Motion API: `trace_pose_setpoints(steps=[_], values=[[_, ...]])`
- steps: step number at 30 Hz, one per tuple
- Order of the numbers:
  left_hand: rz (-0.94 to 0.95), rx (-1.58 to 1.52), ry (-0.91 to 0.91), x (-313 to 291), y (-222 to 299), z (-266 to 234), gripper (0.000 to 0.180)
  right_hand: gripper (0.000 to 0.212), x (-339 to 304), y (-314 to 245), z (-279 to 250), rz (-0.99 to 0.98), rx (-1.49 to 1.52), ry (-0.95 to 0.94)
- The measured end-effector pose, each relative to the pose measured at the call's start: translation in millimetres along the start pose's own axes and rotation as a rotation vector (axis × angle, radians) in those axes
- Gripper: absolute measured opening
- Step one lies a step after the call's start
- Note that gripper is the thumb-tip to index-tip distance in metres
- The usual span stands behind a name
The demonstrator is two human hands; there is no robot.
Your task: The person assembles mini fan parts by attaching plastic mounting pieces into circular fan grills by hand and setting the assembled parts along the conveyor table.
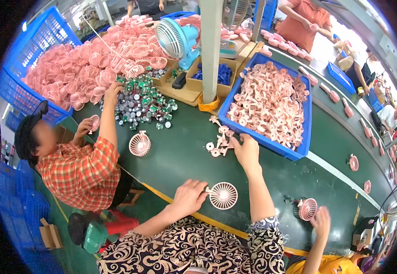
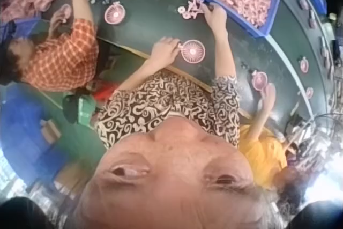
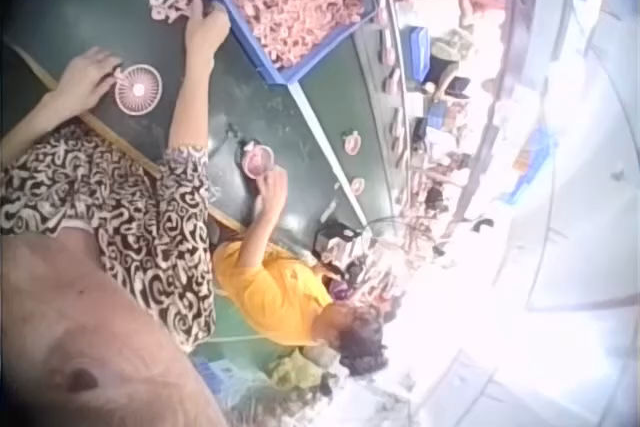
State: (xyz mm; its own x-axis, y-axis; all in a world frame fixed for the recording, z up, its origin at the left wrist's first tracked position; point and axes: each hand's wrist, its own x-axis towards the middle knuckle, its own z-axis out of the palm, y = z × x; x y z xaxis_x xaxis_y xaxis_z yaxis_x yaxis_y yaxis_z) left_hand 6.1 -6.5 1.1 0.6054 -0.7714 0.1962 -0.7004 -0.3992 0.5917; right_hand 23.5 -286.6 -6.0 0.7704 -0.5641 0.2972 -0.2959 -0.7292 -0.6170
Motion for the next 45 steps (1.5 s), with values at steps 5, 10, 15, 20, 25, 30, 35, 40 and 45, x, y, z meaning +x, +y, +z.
trace_pose_setpoints(steps=[5,10,15,20,25,30,35,40,45], values=[[0.021,0.055,0.043,1,2,-1,0.023,0.04,7,-1,21,0.132,0.195,-0.006],[0.072,0.121,0.034,2,3,-1,0.021,0.037,-4,8,16,0.163,0.248,-0.051],[0.088,0.186,0.045,6,5,1,0.017,0.031,-5,11,13,0.237,0.415,-0.133],[0.099,0.263,0.047,11,9,-9,0.015,0.036,-11,11,3,0.287,0.454,-0.201],[0.115,0.187,0.05,15,4,-8,0.012,0.034,-29,13,-9,0.274,0.444,-0.168],[0.062,0.107,0.014,10,0,-6,0.01,0.04,-70,17,-30,0.377,0.596,-0.037],[0.035,0.034,0.007,5,-4,-9,0.01,0.045,-136,18,-66,0.408,0.399,0.061],[-0.002,-0.141,-0.007,8,-11,-9,0.009,0.028,-172,47,-94,0.169,-0.386,0.297],[-0.121,-0.296,-0.111,6,-12,-9,0.011,0.022,-188,35,-106,0.366,-0.221,0.18]])
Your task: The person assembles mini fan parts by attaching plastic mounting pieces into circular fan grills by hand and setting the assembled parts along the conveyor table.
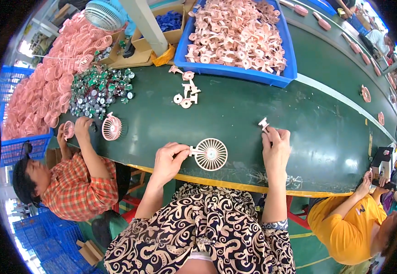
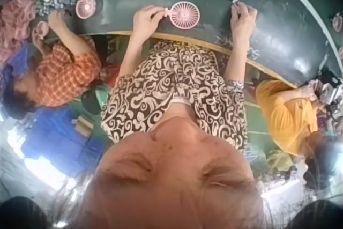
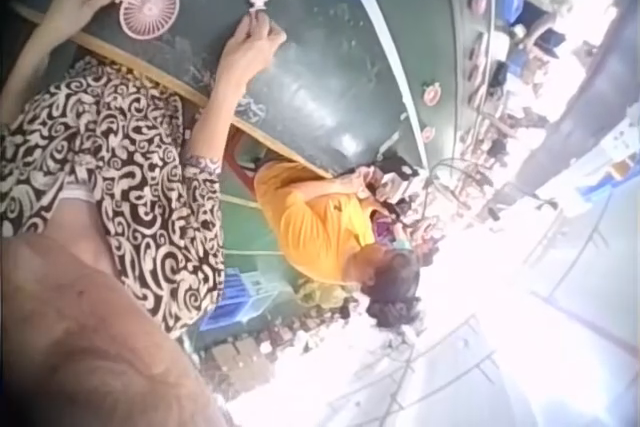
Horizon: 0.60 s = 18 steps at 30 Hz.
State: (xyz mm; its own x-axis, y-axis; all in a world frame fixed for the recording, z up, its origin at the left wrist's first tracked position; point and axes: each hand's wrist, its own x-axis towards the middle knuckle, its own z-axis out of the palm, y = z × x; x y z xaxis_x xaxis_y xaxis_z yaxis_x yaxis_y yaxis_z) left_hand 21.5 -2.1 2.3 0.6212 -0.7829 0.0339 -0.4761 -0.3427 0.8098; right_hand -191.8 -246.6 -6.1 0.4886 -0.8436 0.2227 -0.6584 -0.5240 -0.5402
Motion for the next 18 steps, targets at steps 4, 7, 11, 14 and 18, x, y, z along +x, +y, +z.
trace_pose_setpoints(steps=[4,7,11,14,18], values=[[-0.002,-0.027,-0.028,0,0,1,0.012,0.029,-14,-17,6,-0.077,0.112,-0.093],[0.005,-0.041,-0.027,0,-1,2,0.012,0.029,-19,-22,16,-0.122,0.068,-0.088],[-0.002,-0.038,-0.03,-1,-3,4,0.011,0.027,-20,-25,12,-0.104,0.06,-0.093],[-0.011,-0.032,-0.044,-1,-1,4,0.011,0.026,-23,-34,7,-0.108,0.095,-0.109],[-0.007,-0.013,-0.061,-2,-2,3,0.011,0.024,-43,-79,6,-0.304,0.336,-0.195]])
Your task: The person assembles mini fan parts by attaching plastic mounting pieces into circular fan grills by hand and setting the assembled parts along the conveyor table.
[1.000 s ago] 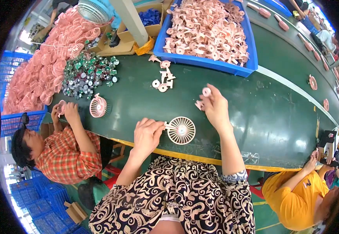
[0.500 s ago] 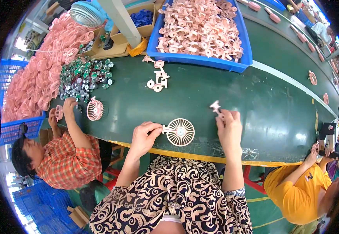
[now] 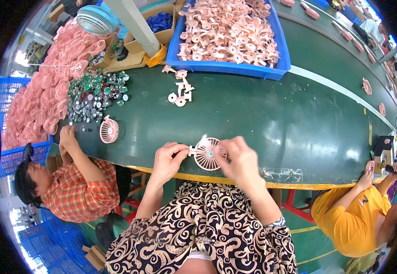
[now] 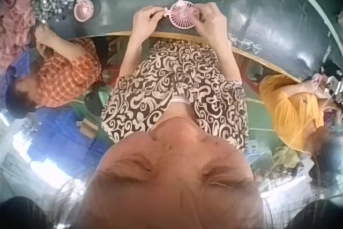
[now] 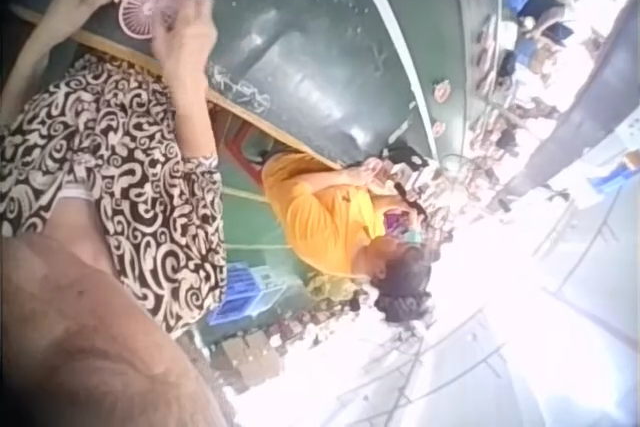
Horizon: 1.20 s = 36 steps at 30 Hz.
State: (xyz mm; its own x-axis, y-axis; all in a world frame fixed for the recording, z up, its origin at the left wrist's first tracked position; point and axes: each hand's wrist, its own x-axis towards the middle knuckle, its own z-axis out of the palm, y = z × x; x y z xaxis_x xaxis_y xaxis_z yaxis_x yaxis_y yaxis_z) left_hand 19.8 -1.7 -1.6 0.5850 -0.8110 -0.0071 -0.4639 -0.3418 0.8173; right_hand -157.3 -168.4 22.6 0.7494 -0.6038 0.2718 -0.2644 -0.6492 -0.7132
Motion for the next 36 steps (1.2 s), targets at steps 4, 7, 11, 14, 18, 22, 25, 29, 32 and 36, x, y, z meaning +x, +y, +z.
trace_pose_setpoints(steps=[4,7,11,14,18,22,25,29,32,36], values=[[0.024,0.029,0.007,1,3,0,0.011,0.02,-8,-5,21,-0.135,-0.086,-0.053],[0.012,0.015,0.002,1,4,1,0.01,0.019,-9,-1,25,-0.156,-0.186,-0.098],[0.016,0.026,0.019,0,5,2,0.009,0.019,-10,0,30,-0.171,-0.224,-0.147],[0.018,0.037,0.022,1,5,3,0.012,0.017,-11,-4,35,-0.153,-0.331,-0.176],[-0.045,0.071,-0.032,5,5,4,0.024,0.013,-8,-7,39,-0.14,-0.451,-0.25],[0.038,0.205,0.025,7,22,14,0.035,0.015,-7,-8,35,-0.17,-0.471,-0.275],[0.079,0.203,0.057,8,16,24,0.035,0.014,-7,-8,35,-0.176,-0.449,-0.262],[0.056,0.093,0.026,12,13,24,0.035,0.014,-7,-6,34,-0.182,-0.429,-0.251],[0.016,0.115,0.008,12,17,23,0.035,0.013,-8,-5,31,-0.183,-0.39,-0.229],[-0.048,-0.03,0.04,9,13,32,0.034,0.018,-7,-12,25,-0.154,-0.252,-0.143]])
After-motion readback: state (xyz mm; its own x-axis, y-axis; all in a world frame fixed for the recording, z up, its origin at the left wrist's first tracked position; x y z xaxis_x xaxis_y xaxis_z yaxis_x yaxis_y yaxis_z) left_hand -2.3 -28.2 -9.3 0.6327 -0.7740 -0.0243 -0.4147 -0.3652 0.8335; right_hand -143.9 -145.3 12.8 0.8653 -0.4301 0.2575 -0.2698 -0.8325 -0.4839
